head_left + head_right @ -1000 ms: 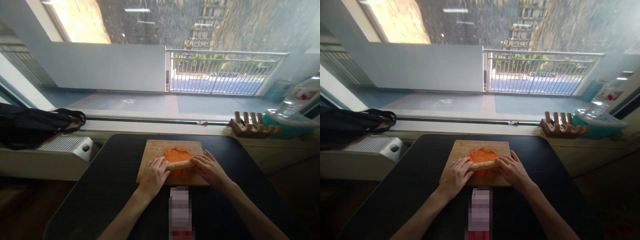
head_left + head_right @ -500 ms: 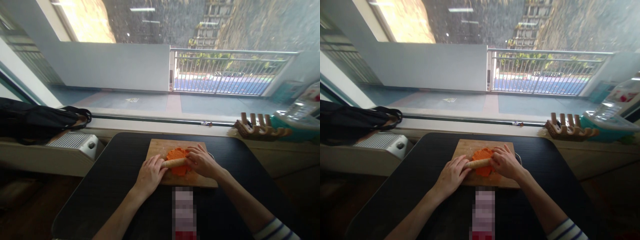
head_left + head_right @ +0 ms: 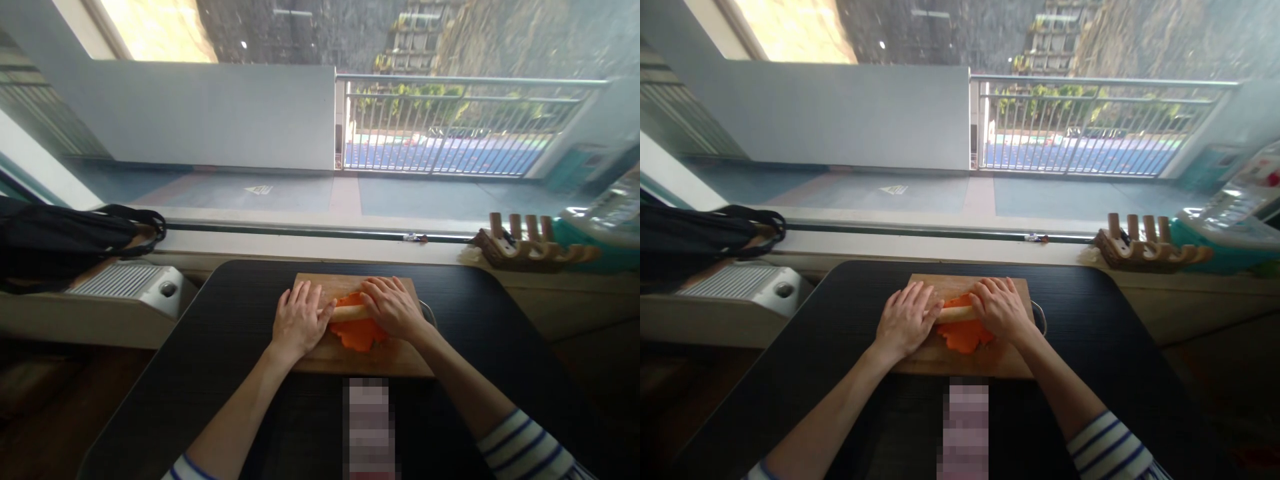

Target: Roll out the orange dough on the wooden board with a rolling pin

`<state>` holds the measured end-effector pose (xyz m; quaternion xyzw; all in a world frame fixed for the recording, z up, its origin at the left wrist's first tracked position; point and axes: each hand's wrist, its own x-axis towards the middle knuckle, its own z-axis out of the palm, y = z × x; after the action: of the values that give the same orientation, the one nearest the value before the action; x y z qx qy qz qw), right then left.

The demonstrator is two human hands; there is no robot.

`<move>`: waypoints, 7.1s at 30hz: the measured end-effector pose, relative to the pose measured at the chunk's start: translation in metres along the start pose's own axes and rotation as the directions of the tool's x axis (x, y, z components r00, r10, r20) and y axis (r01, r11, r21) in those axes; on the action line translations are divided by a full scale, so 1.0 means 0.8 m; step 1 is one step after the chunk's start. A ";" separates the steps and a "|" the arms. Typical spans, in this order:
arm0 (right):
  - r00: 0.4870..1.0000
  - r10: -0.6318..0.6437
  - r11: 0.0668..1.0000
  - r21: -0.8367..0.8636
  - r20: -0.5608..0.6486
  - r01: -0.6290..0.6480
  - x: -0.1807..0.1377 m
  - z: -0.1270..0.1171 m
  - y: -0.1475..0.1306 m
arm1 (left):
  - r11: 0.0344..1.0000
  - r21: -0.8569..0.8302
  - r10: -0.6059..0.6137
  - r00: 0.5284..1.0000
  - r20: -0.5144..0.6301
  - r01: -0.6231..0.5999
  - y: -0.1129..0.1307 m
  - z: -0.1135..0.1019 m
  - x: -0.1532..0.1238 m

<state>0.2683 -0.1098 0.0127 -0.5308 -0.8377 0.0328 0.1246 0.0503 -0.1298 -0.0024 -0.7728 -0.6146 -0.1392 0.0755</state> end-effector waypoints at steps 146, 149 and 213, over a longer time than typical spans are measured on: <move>0.996 -0.065 0.994 -0.095 -0.064 0.059 -0.063 0.007 -0.026 | 0.980 -0.069 0.185 0.982 -0.033 -0.187 -0.002 -0.011 -0.043; 0.997 -0.041 0.993 -0.109 -0.058 0.035 -0.052 0.007 -0.025 | 0.984 -0.065 0.164 0.986 -0.017 -0.164 -0.002 -0.010 -0.028; 0.968 -0.208 0.973 0.069 -0.139 0.219 -0.057 -0.040 0.038 | 0.910 -0.310 0.283 0.959 -0.016 -0.274 0.036 -0.034 -0.025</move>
<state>0.3210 -0.1401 0.0298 -0.4327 -0.8779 0.0193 0.2042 0.0707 -0.1630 0.0187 -0.8567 -0.4697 -0.2100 -0.0364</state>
